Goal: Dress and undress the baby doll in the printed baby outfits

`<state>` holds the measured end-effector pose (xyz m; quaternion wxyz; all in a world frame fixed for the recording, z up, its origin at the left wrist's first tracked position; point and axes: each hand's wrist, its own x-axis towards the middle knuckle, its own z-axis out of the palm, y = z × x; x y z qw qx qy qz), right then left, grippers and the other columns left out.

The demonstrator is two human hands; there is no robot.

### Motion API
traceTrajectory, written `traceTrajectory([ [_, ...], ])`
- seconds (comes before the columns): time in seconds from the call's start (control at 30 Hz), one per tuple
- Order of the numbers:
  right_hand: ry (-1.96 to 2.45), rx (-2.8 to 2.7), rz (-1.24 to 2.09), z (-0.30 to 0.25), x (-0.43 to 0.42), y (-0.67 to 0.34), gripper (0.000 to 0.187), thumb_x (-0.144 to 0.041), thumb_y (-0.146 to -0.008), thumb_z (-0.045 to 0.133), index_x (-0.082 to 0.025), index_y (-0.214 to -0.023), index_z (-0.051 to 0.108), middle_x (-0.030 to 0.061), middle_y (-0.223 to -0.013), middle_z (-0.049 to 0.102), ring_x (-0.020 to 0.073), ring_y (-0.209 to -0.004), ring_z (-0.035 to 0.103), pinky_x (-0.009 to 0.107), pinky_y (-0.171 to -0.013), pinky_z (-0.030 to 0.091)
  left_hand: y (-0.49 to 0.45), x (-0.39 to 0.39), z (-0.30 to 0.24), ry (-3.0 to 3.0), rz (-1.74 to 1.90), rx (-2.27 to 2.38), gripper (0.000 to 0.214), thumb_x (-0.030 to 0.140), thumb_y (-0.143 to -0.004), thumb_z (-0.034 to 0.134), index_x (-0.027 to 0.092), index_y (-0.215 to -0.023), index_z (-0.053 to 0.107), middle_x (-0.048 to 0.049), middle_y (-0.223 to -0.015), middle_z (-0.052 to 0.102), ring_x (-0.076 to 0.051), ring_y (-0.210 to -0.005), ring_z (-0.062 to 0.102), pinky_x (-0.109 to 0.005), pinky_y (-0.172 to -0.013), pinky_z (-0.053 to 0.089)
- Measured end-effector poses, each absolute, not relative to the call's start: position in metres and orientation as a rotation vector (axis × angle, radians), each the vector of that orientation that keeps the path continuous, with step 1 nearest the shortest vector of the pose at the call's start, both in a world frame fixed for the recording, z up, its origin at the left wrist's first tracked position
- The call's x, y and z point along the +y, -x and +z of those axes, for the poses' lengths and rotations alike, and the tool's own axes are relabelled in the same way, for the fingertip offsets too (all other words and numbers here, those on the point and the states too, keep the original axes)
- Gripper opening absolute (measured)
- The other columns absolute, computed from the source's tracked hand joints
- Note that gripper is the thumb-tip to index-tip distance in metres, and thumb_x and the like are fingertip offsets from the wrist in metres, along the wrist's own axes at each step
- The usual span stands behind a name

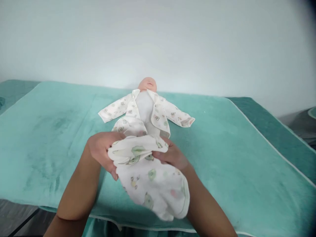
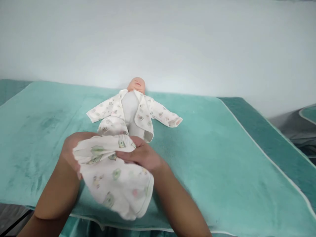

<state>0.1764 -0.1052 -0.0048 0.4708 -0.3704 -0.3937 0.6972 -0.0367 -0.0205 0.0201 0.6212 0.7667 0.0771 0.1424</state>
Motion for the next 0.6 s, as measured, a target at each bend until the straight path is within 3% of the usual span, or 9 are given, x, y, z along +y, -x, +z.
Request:
traceTrajectory([
  [0.07,0.848,-0.997,1.853,-0.015,-0.126,-0.163,0.031,-0.047,-0.066,0.089,-0.025,-0.085,0.08,-0.0015,-0.069,0.069,0.0169,-0.062,0.064,0.03,-0.059,0.054,0.037,-0.022,0.02,-1.734,0.38,0.149,0.037,0.053,-0.047,0.093,0.023,-0.058,0.074,-0.0089,-0.054,0.067,-0.028,-0.053,0.07,-0.036,-0.053,0.06],
  [0.2,1.025,-0.83,1.698,-0.053,-0.175,-0.15,0.033,-0.048,-0.079,0.08,-0.024,-0.102,0.078,0.0033,-0.092,0.075,0.0208,-0.082,0.067,0.034,-0.078,0.055,0.031,-0.021,0.021,-1.791,-0.013,0.007,0.01,0.035,-0.073,0.08,0.026,-0.074,0.078,-0.0073,-0.069,0.075,-0.024,-0.063,0.072,-0.032,-0.061,0.06],
  [0.27,1.183,-0.694,1.499,-0.068,-0.199,-0.151,0.031,-0.045,-0.081,0.08,-0.026,-0.105,0.077,0.0021,-0.089,0.074,0.0206,-0.082,0.066,0.032,-0.077,0.054,0.026,-0.024,0.022,-1.858,-0.055,0.146,0.007,0.027,-0.078,0.075,0.024,-0.084,0.077,-0.0056,-0.08,0.078,-0.022,-0.07,0.071,-0.029,-0.063,0.056],
  [0.37,1.253,-0.514,1.457,-0.073,-0.228,-0.149,0.034,-0.042,-0.08,0.081,-0.027,-0.11,0.076,0.0021,-0.085,0.072,0.0212,-0.076,0.065,0.032,-0.068,0.052,0.02,-0.032,0.022,-1.84,0.092,0.342,0.014,0.026,-0.069,0.084,0.021,-0.08,0.076,-0.0001,-0.073,0.074,-0.019,-0.063,0.068,-0.026,-0.056,0.05],
  [0.47,1.217,-0.353,1.578,-0.064,-0.242,-0.135,0.044,-0.047,-0.079,0.08,-0.025,-0.116,0.074,0.007,-0.095,0.075,0.0259,-0.08,0.068,0.036,-0.069,0.054,0.018,-0.038,0.019,-1.683,0.187,0.435,0.019,0.025,-0.062,0.087,0.018,-0.073,0.073,0.0051,-0.062,0.065,-0.018,-0.056,0.066,-0.025,-0.052,0.048],
  [0.6,1.38,-0.447,1.421,-0.066,-0.239,-0.123,0.043,-0.051,-0.083,0.074,-0.024,-0.116,0.074,0.0073,-0.102,0.076,0.028,-0.093,0.069,0.04,-0.083,0.055,0.02,-0.042,0.008,-1.599,0.287,0.627,0.011,0.021,-0.072,0.079,0.016,-0.072,0.069,0.0056,-0.063,0.059,-0.017,-0.056,0.065,-0.023,-0.051,0.044],
])
